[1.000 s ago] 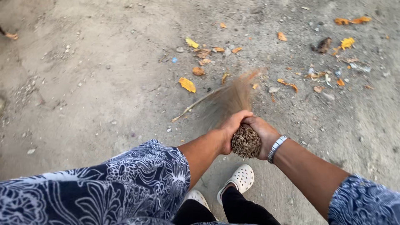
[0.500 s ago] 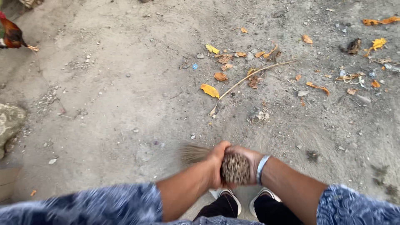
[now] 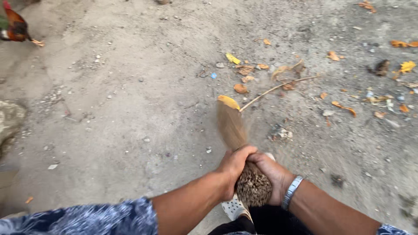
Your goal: The person sweeps an outdoor dirt area using a bundle of sticks as a broom, gathering leaves and debris into piles.
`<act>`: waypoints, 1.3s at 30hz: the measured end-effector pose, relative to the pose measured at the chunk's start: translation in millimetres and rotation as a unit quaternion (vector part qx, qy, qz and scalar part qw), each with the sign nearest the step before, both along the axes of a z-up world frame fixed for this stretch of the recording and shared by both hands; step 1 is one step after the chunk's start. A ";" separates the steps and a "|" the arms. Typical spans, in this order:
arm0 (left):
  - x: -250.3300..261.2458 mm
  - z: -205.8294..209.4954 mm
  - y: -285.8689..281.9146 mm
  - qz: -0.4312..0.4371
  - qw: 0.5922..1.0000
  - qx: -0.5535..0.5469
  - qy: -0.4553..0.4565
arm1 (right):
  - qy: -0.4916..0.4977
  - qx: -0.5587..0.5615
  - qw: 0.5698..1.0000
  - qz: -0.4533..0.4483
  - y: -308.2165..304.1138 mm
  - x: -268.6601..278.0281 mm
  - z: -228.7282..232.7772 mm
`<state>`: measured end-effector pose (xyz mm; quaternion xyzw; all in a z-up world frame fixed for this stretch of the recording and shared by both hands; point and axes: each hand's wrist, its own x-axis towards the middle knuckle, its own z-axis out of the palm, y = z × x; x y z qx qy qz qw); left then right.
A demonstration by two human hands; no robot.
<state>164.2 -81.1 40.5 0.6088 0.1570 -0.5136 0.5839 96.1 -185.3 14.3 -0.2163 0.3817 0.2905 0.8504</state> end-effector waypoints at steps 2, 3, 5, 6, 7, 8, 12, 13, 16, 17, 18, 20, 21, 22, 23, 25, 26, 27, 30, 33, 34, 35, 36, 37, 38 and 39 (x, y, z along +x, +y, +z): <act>11.0 -10.7 19.4 0.010 0.996 0.061 0.062 | 0.020 0.012 0.999 0.035 12.0 15.1 -23.8; 19.6 -19.7 26.2 0.015 0.985 0.115 0.127 | 0.042 0.018 0.997 0.065 16.6 26.4 -38.4; 42.7 -45.4 25.9 0.018 0.981 0.117 0.153 | 0.034 0.030 0.995 0.092 13.4 59.7 -68.1; 53.3 -61.3 14.4 0.006 0.976 0.112 0.185 | 0.035 0.033 0.993 0.106 2.4 67.6 -80.6; 68.9 -76.3 -0.4 0.002 0.976 0.113 0.187 | 0.038 0.033 0.994 0.101 -8.9 75.0 -90.4; 84.7 -89.0 -21.8 -0.062 0.974 0.080 0.202 | 0.051 -0.011 0.997 0.059 -25.2 81.8 -95.2; 122.2 -105.0 -132.7 -0.156 0.973 0.012 0.172 | 0.019 -0.112 0.987 -0.118 -116.8 98.2 -79.6; 130.6 -98.0 -154.2 -0.185 0.968 -0.043 0.166 | 0.022 -0.116 0.985 -0.123 -131.3 104.6 -67.5; 153.2 -59.2 -174.2 -0.202 0.964 -0.098 0.144 | 0.023 -0.148 0.973 -0.173 -145.1 131.4 -19.3; 158.5 -43.9 -173.5 -0.196 0.966 -0.102 0.132 | 0.025 -0.212 0.958 -0.191 -143.1 135.6 -3.1; 160.1 -29.0 -169.0 -0.194 0.967 -0.098 0.131 | 0.027 -0.273 0.938 -0.210 -139.5 139.4 11.3; 155.0 -4.6 -153.7 -0.115 0.984 -0.093 0.099 | 0.030 -0.206 0.962 -0.174 -131.8 144.5 26.7; 152.3 3.9 -144.3 -0.114 0.985 -0.087 0.099 | 0.032 -0.142 0.980 -0.139 -129.3 144.5 26.8; 150.6 10.3 -131.3 -0.062 0.996 -0.041 0.048 | 0.032 -0.135 0.981 -0.139 -123.0 148.0 21.6; 153.4 13.3 -121.4 -0.009 1.000 0.006 -0.004 | 0.012 -0.049 0.996 -0.078 -114.8 154.9 11.9; 167.6 7.5 -103.2 0.016 0.996 0.087 0.017 | -0.010 0.049 0.999 -0.012 -102.2 173.8 -15.9; 175.8 -0.8 -95.8 0.041 0.986 0.157 0.039 | 0.006 0.044 0.999 0.021 -97.6 185.6 -31.1; 186.8 -13.0 -92.1 0.042 0.985 0.164 0.037 | 0.021 0.038 0.998 0.055 -92.8 197.9 -46.5; 227.0 -66.7 -122.1 -0.112 0.966 0.166 0.163 | -0.010 0.028 0.999 0.027 -115.8 221.1 -86.0; 250.5 -100.6 -188.9 -0.226 0.958 0.072 0.162 | -0.043 -0.009 0.990 -0.134 -165.0 216.2 -92.4; 254.1 -101.2 -208.4 -0.237 0.955 0.067 0.164 | -0.040 -0.016 0.989 -0.143 -179.7 216.3 -86.8; 255.5 -95.6 -225.5 -0.245 0.959 0.044 0.135 | -0.029 -0.042 0.982 -0.180 -193.2 215.5 -77.5; 257.4 -87.5 -234.3 -0.252 0.962 0.021 0.105 | -0.019 -0.068 0.974 -0.215 -200.0 219.2 -65.4; 258.6 -77.1 -236.2 -0.261 0.960 0.016 0.104 | -0.019 -0.074 0.972 -0.223 -199.2 223.8 -52.3; 262.7 -64.7 -233.7 -0.257 0.961 -0.015 0.103 | 0.002 -0.141 0.960 -0.243 -193.6 229.8 -40.0; 266.9 -51.6 -229.4 -0.253 0.961 -0.046 0.102 | 0.023 -0.208 0.942 -0.261 -188.9 235.3 -27.2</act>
